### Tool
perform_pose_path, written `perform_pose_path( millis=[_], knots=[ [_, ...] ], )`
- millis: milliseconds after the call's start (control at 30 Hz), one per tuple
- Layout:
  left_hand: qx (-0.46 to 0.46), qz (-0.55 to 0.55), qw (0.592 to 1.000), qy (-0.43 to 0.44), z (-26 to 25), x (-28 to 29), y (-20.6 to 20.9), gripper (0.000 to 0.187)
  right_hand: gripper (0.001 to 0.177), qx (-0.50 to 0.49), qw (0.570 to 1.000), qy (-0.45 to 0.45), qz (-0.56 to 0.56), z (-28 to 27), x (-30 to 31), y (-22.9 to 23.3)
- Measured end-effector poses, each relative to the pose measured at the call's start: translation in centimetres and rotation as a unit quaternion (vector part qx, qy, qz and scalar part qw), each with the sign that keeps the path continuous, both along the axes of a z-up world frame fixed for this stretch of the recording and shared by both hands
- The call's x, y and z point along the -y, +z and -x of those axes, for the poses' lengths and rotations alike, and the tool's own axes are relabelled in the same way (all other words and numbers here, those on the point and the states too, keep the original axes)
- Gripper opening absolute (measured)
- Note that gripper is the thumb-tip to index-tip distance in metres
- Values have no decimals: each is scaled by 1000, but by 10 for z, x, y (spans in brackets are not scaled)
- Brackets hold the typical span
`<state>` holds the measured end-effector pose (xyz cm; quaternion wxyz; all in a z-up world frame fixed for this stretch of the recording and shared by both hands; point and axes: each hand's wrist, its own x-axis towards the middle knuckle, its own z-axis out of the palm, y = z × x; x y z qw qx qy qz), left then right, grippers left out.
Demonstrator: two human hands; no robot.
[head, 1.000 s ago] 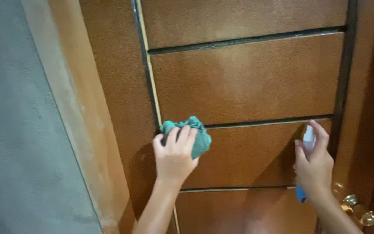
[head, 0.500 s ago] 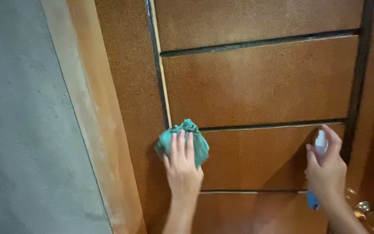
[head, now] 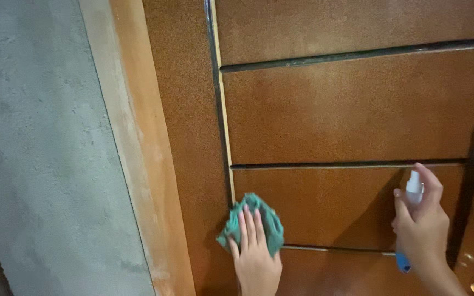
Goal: The person sprays liquid from a bottle onto a wooden door and wipes the door panels and the adjacent door frame with a cloth.
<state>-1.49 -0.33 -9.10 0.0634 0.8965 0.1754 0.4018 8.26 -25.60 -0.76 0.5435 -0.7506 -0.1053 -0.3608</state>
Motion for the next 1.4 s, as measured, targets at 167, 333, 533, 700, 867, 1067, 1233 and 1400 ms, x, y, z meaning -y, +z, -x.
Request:
perform_pose_path(
  millis=[167,333,533,700,867,1067,1233,1400],
  knots=[
    [149,-107,982,51,-6,-9,91,98,63,-7,1000,11,14,0,2,6],
    [133,-95,984,71,-8,-6,102,102,63,-22,1000,8,21,-4,3,3],
    [128,-85,981,120,-6,-14,39,99,62,-57,994,2,88,-4,-6,1],
    [95,-53,991,82,11,-20,-3,90,74,89,979,74,170,22,-56,-2],
    [260,81,956,-112,28,-45,-13,69,75,-3,964,168,208,62,-115,15],
    [376,213,902,3,26,-56,-7,46,59,50,951,177,249,66,-156,19],
    [391,209,895,51,35,-52,9,42,62,95,951,164,245,68,-171,15],
    [440,231,868,19,33,-52,17,49,61,91,939,149,297,71,-173,9]
  ],
)
